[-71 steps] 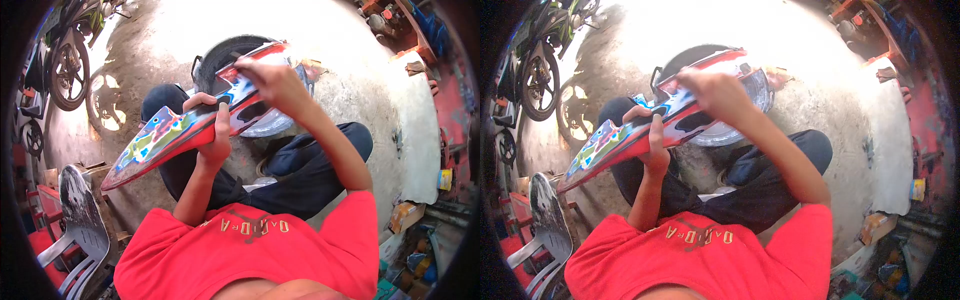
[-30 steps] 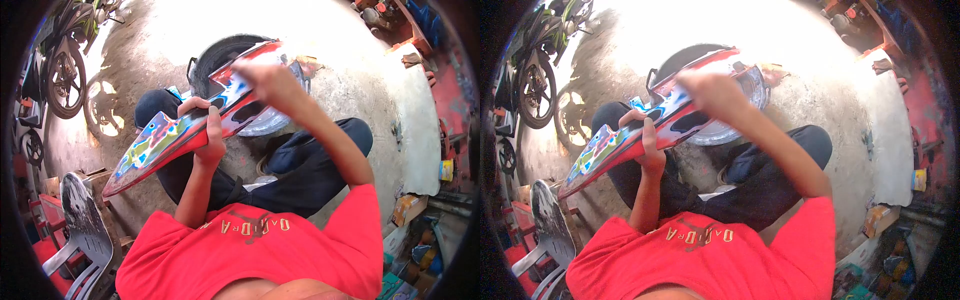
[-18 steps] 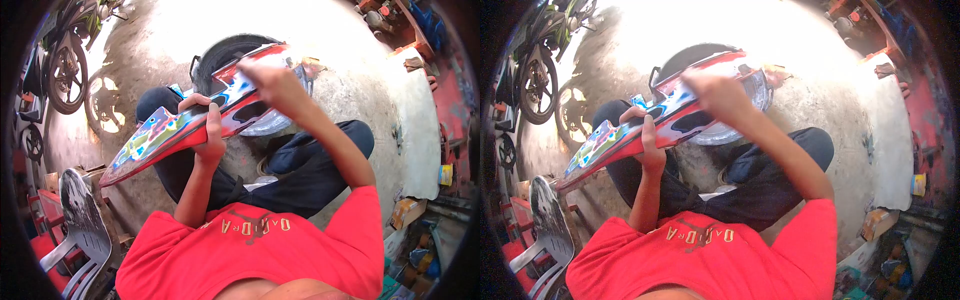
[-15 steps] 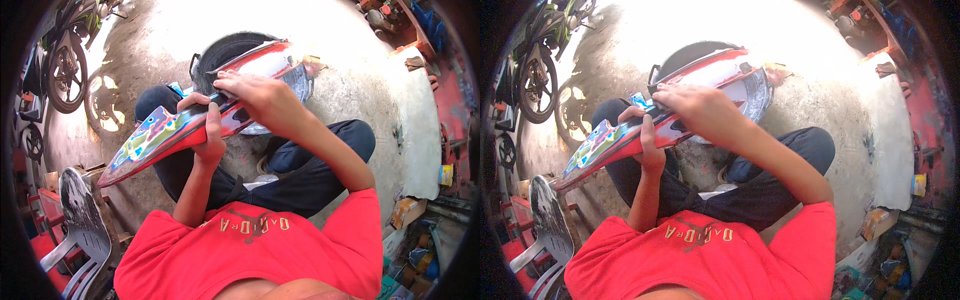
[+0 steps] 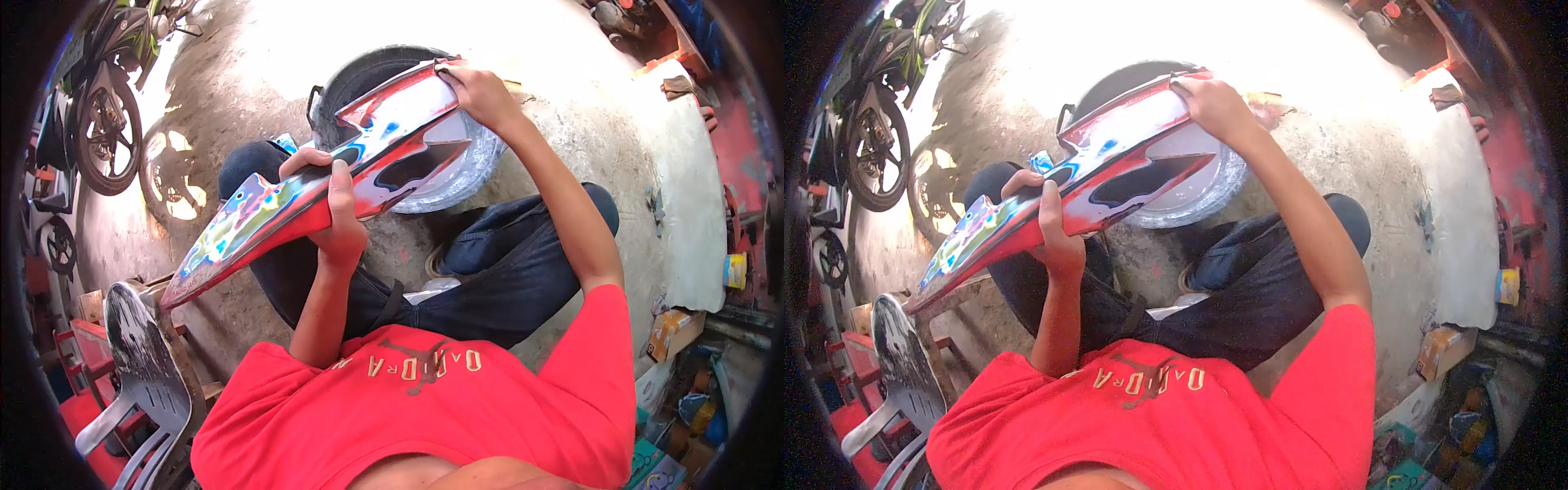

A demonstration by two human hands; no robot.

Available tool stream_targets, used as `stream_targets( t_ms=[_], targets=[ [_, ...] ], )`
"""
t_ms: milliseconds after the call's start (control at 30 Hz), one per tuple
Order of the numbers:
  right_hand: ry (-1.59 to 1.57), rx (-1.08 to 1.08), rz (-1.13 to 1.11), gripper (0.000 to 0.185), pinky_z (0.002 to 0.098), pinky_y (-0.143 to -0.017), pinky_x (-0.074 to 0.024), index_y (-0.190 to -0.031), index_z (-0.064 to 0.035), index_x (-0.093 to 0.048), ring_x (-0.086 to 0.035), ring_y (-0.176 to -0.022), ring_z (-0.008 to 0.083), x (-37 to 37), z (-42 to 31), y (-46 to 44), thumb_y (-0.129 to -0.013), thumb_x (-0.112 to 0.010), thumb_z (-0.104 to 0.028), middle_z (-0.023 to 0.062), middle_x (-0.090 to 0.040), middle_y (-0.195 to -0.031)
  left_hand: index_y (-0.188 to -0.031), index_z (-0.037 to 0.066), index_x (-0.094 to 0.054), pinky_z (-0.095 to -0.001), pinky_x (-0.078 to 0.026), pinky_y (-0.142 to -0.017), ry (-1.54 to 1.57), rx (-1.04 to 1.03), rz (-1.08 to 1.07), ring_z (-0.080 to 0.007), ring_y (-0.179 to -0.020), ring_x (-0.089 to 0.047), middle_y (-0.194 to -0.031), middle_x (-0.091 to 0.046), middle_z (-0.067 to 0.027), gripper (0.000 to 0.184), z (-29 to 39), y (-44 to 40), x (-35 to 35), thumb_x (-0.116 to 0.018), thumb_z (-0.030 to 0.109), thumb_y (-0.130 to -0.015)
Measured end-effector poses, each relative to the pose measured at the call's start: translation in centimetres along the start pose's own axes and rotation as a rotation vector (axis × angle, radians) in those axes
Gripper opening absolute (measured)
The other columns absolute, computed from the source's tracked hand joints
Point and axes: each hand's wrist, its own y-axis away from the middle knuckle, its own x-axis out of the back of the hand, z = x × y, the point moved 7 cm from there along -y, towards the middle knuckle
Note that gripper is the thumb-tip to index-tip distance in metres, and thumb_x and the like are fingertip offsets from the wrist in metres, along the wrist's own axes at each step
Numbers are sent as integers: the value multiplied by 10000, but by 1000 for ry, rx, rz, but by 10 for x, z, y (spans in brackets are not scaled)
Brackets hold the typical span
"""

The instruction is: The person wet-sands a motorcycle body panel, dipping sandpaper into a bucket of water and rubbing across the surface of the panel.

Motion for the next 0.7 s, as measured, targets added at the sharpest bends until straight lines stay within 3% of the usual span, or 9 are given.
stream_targets(
  t_ms=[67, 133, 167, 300, 433, 533, 600, 667, 700],
  targets=[
    [72, -140, -179, 308, 415, -865, -552, -1239, -86, -655, -694, -957, 358, -6, -11, 8, -970, -545, -189, 203, -688, -1107, -1026, -56, -546, -355, -449, -926, 77, 70, 17, -204, -1026, -550, -1126, -494, -141, 170, -1, -3, -2, -572, 53, -898],
    [-117, 328, 119, 303, 411, -840, -559, -1243, -85, -650, -698, -939, 354, 2, -72, 26, -961, -570, -160, 203, -691, -1099, -1029, -57, -546, -358, -452, -923, 62, 55, 19, -206, -1019, -554, -1128, -493, -142, 165, 0, -2, 1, -566, 42, -900],
    [-216, 367, 124, 292, 412, -823, -562, -1229, -85, -657, -694, -938, 361, 9, -92, 30, -950, -591, -140, 199, -692, -1105, -1025, -56, -545, -359, -447, -931, 84, 72, 9, -207, -1018, -552, -1118, -495, -134, 164, -1, -3, 1, -569, 46, -898],
    [14, -116, -52, 290, 436, -773, -555, -1204, -55, -667, -690, -882, 390, -7, 3, 12, -948, -587, -165, 234, -691, -1031, -1033, -51, -524, -346, -442, -928, 59, 99, -6, -195, -1023, -545, -1099, -498, -112, 199, -2, 0, -1, -581, 71, -887],
    [77, -214, -102, 291, 434, -773, -553, -1220, -81, -664, -693, -896, 380, -9, 24, 13, -948, -588, -154, 220, -697, -1028, -1041, -42, -508, -332, -432, -923, 102, 118, 5, -173, -1007, -535, -1093, -498, -95, 207, 0, -3, -2, -578, 72, -884],
    [-104, 311, 128, 311, 437, -782, -553, -1251, -94, -642, -692, -922, 370, 6, -66, 28, -946, -587, -121, 203, -695, -1062, -1044, -31, -503, -326, -419, -919, 114, 144, 7, -162, -986, -527, -1089, -496, -86, 201, -3, -3, -1, -573, 61, -880],
    [-147, 268, 89, 340, 439, -793, -552, -1277, -107, -619, -689, -931, 367, 5, -63, 29, -938, -593, -98, 192, -694, -1077, -1056, -26, -499, -323, -416, -920, 145, 148, 0, -161, -989, -525, -1087, -495, -83, 210, -4, -2, -1, -573, 55, -877],
    [145, -174, -153, 333, 433, -766, -558, -1284, -111, -616, -693, -882, 369, -4, -9, 17, -960, -556, -149, 192, -706, -1023, -1067, -21, -495, -320, -412, -930, 145, 151, -22, -160, -999, -523, -1086, -495, -80, 221, 0, 0, -3, -575, 46, -872],
    [144, -156, -91, 335, 437, -759, -557, -1284, -101, -616, -696, -870, 366, -8, 22, 14, -961, -550, -161, 196, -705, -1016, -1072, -19, -493, -318, -410, -935, 147, 150, -26, -160, -1004, -522, -1086, -495, -79, 227, 3, 0, -5, -576, 42, -869]
  ],
)
